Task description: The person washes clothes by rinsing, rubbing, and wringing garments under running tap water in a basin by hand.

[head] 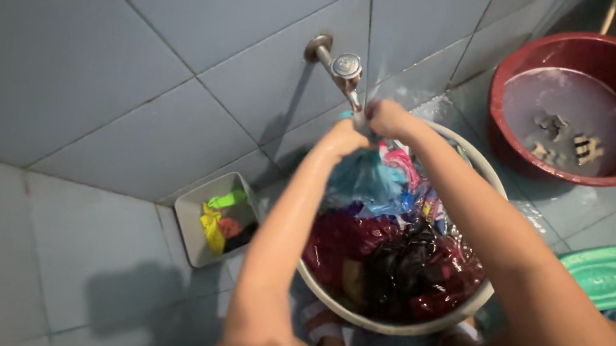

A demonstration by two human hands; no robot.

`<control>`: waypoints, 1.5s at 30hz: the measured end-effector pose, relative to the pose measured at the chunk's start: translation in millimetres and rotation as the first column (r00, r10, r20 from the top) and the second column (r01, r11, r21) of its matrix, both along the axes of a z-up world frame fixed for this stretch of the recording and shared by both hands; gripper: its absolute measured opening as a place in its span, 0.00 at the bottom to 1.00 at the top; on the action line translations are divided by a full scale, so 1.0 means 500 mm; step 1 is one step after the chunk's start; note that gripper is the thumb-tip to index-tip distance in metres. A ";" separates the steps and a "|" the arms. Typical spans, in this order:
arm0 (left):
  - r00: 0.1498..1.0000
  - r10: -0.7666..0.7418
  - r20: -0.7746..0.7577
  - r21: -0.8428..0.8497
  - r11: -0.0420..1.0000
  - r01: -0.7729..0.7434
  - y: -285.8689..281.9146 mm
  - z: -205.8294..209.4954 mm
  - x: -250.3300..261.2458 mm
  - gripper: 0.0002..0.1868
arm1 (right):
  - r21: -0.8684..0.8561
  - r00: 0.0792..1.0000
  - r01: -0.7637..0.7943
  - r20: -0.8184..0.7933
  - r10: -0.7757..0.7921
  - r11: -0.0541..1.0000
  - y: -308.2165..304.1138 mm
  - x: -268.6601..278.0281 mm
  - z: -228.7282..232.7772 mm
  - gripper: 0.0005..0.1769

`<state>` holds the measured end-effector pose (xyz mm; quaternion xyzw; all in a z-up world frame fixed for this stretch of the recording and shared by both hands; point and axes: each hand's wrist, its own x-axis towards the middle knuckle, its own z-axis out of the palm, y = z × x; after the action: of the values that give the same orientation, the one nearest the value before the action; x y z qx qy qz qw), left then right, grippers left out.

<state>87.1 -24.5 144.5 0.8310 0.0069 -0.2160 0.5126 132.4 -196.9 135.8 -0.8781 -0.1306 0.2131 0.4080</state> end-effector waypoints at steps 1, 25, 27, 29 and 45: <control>0.991 0.034 0.133 -0.005 0.999 -0.034 -0.018 0.003 -0.005 0.27 | 0.182 0.987 0.138 0.062 -0.151 0.974 0.014 -0.013 0.038 0.25; 0.763 0.639 0.095 -0.389 0.729 -0.562 0.506 0.228 -0.166 0.10 | 0.552 0.749 0.641 -0.603 -0.276 0.533 0.015 -0.083 -0.070 0.16; 0.764 0.644 0.034 -0.055 0.765 -0.642 0.533 0.031 -0.141 0.14 | 0.768 0.843 0.517 -0.533 -0.070 0.379 0.021 -0.072 -0.039 0.17; 0.807 0.580 -0.115 -0.202 0.781 -0.590 0.457 -0.150 -0.118 0.18 | 0.757 0.836 0.528 -0.543 -0.078 0.386 0.033 -0.073 -0.012 0.17; 0.848 0.479 0.227 -0.227 0.873 -0.432 -0.038 -0.257 -0.009 0.28 | 0.491 0.766 0.530 -0.628 -0.142 0.691 -0.144 -0.188 -0.044 0.19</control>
<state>82.5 -43.3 16.1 0.7813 0.1149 0.0302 0.6128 38.4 -268.9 114.1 -0.5928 0.0969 0.3121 0.7360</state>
